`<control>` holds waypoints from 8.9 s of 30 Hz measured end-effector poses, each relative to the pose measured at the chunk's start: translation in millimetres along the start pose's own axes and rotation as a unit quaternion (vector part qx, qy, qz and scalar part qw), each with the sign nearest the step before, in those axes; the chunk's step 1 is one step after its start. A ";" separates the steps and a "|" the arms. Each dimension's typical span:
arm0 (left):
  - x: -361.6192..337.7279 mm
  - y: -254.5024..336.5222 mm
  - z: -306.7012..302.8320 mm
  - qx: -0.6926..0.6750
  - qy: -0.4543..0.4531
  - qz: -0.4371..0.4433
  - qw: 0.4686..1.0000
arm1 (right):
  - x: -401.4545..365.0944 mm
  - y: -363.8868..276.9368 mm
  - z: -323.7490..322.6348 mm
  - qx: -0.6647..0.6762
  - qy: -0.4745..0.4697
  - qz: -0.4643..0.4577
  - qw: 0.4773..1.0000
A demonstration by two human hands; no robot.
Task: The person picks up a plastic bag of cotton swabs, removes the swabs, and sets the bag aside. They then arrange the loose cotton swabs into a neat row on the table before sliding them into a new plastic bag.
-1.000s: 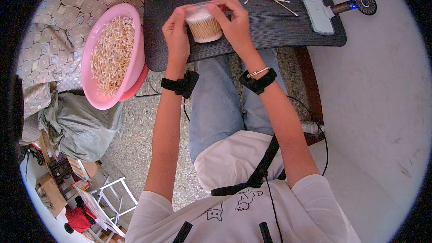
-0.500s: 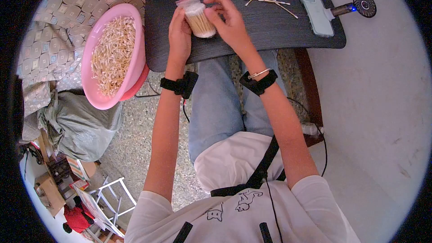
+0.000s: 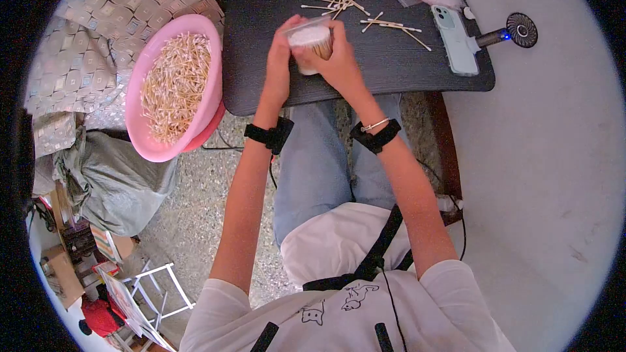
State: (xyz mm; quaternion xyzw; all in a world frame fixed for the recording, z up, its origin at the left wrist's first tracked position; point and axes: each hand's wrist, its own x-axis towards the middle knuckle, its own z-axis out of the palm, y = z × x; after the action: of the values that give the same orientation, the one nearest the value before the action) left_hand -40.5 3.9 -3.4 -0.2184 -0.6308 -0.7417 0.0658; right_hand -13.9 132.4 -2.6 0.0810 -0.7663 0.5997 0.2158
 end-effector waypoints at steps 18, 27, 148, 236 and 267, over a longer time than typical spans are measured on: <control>-0.1 1.6 -1.6 -0.054 0.013 -0.104 0.993 | 2.6 -6.6 -6.3 0.196 -0.061 0.116 0.972; 1.4 -0.4 0.2 -0.059 0.019 -0.108 0.992 | 2.9 -5.5 -7.6 0.169 -0.072 0.109 0.977; 3.8 -0.8 0.0 0.080 0.059 0.007 0.995 | 26.5 -23.2 -9.4 -0.143 -0.022 -0.062 0.987; -2.4 17.5 3.8 -0.035 0.021 -0.060 0.997 | 28.8 8.4 -17.3 0.152 -0.097 0.057 0.982; -1.4 13.9 3.1 -0.077 0.096 -0.096 0.988 | 28.3 10.0 -19.5 0.171 -0.061 0.059 0.982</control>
State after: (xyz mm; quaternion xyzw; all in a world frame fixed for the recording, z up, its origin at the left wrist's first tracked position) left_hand -33.3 3.9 9.0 -0.0894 -0.5806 -0.8084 0.0378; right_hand -38.5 157.5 4.3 0.1076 -0.6676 0.7275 0.1161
